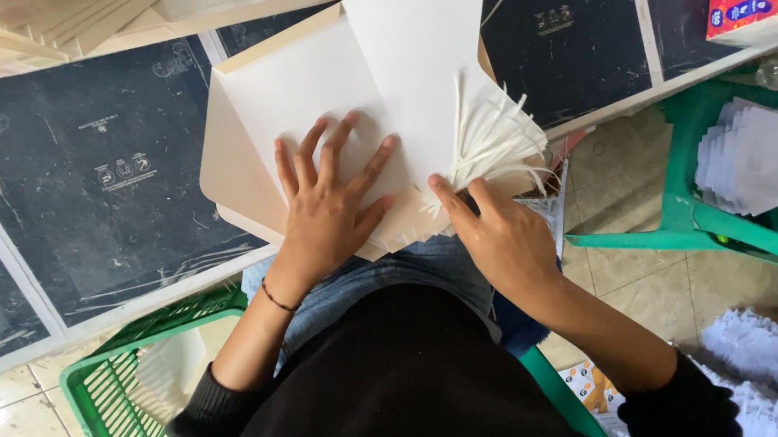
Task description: The person sits on a chair and repeatedly inserts white paper sheets into brown book covers. They align the paper, fold the cover flaps over it, and place the completed items into a growing stack on their lap.
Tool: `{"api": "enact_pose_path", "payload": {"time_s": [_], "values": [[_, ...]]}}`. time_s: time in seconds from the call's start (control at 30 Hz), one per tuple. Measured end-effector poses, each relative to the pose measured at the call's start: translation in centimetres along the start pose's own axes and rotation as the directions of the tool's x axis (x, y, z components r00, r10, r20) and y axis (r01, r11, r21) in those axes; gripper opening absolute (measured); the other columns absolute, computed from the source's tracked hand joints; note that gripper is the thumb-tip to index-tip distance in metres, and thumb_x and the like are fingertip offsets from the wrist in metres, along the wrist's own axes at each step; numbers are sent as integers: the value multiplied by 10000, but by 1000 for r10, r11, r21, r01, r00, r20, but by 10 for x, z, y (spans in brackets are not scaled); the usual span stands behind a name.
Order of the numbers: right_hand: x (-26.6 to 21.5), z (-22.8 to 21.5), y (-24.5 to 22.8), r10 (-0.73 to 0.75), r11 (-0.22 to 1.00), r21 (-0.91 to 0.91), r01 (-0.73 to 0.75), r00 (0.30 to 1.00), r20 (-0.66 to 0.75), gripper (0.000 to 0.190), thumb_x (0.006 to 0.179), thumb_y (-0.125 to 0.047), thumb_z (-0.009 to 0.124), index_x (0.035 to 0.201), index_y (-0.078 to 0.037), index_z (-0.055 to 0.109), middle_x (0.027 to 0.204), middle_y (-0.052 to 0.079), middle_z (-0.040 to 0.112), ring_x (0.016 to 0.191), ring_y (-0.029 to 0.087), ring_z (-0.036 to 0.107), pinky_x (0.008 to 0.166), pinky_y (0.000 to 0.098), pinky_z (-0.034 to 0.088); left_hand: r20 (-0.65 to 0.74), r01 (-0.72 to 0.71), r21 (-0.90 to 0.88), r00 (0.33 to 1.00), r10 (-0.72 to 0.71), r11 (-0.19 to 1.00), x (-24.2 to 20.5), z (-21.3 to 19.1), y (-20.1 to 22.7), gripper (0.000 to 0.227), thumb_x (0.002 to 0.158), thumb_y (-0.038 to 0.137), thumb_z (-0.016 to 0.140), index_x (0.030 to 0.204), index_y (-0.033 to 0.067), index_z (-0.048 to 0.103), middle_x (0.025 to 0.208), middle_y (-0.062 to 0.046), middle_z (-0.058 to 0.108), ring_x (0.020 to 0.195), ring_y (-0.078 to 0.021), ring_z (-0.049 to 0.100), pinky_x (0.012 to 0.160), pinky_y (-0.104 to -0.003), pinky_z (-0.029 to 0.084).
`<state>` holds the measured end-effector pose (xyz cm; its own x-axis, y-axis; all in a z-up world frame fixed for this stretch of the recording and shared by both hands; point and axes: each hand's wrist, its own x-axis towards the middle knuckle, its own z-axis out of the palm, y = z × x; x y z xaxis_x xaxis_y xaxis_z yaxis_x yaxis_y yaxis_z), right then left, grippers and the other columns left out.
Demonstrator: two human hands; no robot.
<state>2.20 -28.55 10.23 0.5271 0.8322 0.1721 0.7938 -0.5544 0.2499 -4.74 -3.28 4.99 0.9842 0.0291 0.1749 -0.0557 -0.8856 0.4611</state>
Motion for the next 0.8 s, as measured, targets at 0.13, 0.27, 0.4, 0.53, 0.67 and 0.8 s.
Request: {"api": "enact_pose_path", "payload": {"time_s": [0.13, 0.27, 0.4, 0.53, 0.67, 0.8], "values": [[19, 3, 12, 95, 986, -121, -112, 985, -142, 349, 1017, -261, 749, 1331, -408, 786, 875, -53, 597, 481, 152, 560, 421, 279, 478, 208, 46, -162, 978, -11, 986, 1, -9, -6, 888, 927, 125, 707, 1705, 422, 399, 1772, -131, 180, 1634, -473, 55, 1230, -794, -64], [60, -43, 85, 587, 801, 255, -541, 792, -164, 531, 1291, -441, 699, 866, -141, 591, 598, -84, 445, 461, 78, 290, 384, 264, 213, 222, -139, -34, 965, 143, 990, 7, -22, -23, 944, 894, 26, 599, 1733, 350, 312, 1761, -174, 147, 1630, -479, 118, 1243, -796, 115], [78, -38, 139, 283, 953, 219, -211, 881, -379, 308, 1176, 67, 800, 1465, -31, 844, 982, 128, 511, 793, 297, 529, 685, 434, 418, 139, -97, 103, 987, 82, 990, 19, -24, -33, 1324, 693, 507, 1010, 1750, 248, 258, 1765, -258, 37, 1578, -534, 99, 1205, -826, 214], [104, -13, 122, 196, 550, 817, -175, 978, 78, 352, 1216, -157, 545, 1498, 19, 660, 1321, 137, 791, 470, 47, 291, 368, 197, 241, 205, 52, 232, 974, -102, 971, 36, -27, -44, 1808, 502, 910, 983, 1805, 181, -36, 1753, -358, -179, 1567, -622, -204, 1124, -947, 44], [112, -20, 127, 160, 109, 924, -366, 924, 347, 484, 1160, -253, 540, 1581, -16, 572, 1202, 116, 761, 597, 48, 343, 462, 217, 241, 322, 77, 61, 942, -93, 995, 43, -22, -47, 1740, 640, 800, 1014, 1776, 189, -154, 1717, -300, -352, 1520, -526, -390, 1120, -882, -162], [121, -31, 99, 148, 16, 933, -359, 924, 352, 422, 1122, -403, 555, 1252, -53, 750, 953, 22, 557, 854, 136, 539, 795, 302, 420, 330, 65, 28, 941, -71, 997, 47, -8, -32, 1726, 644, 989, 867, 1775, 172, -149, 1699, -324, -367, 1511, -562, -393, 1094, -921, -130]]}}
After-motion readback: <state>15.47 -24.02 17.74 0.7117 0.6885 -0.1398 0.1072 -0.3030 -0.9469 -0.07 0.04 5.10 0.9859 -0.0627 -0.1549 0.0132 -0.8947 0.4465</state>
